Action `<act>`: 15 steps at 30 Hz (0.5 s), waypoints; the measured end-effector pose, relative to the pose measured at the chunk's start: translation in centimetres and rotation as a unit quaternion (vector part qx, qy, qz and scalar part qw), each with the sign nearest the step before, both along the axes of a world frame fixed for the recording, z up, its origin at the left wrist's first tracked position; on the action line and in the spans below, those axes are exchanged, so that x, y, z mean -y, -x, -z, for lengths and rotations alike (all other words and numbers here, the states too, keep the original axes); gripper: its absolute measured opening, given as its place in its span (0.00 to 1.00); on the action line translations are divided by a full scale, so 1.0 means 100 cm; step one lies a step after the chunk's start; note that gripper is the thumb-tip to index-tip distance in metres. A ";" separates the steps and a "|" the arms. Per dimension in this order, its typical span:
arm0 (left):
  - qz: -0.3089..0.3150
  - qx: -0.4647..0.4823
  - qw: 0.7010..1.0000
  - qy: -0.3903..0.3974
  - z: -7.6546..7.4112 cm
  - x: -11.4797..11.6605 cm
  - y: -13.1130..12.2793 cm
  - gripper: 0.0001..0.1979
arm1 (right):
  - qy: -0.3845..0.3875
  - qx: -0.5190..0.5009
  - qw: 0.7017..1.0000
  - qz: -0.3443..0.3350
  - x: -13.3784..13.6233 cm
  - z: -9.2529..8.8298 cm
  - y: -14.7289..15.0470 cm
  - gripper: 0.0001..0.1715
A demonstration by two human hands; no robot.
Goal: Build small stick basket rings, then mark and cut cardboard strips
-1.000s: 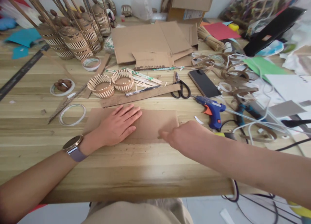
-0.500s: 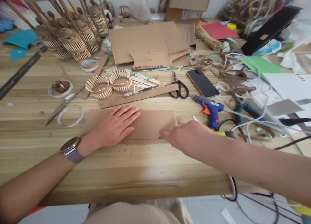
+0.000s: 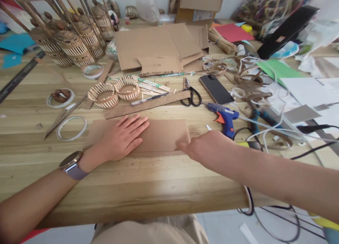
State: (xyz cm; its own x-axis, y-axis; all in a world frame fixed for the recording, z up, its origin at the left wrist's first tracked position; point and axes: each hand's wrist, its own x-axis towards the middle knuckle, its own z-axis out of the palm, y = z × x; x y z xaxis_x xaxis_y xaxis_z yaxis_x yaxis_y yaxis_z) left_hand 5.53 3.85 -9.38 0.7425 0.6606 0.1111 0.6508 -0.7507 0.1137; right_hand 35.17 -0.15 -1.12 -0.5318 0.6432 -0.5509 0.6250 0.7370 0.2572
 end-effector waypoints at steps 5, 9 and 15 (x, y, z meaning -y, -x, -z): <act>0.003 -0.007 1.000 0.000 0.000 -0.001 0.000 0.29 | -0.061 -0.004 0.998 -0.015 0.003 0.010 -0.014 0.45; 0.000 -0.009 1.000 0.003 0.000 -0.001 0.000 0.29 | -0.052 -0.016 0.997 -0.046 0.000 0.021 -0.032 0.43; 0.004 -0.003 1.000 -0.008 0.002 -0.002 0.001 0.29 | -0.057 -0.017 0.997 -0.050 0.000 0.019 -0.041 0.40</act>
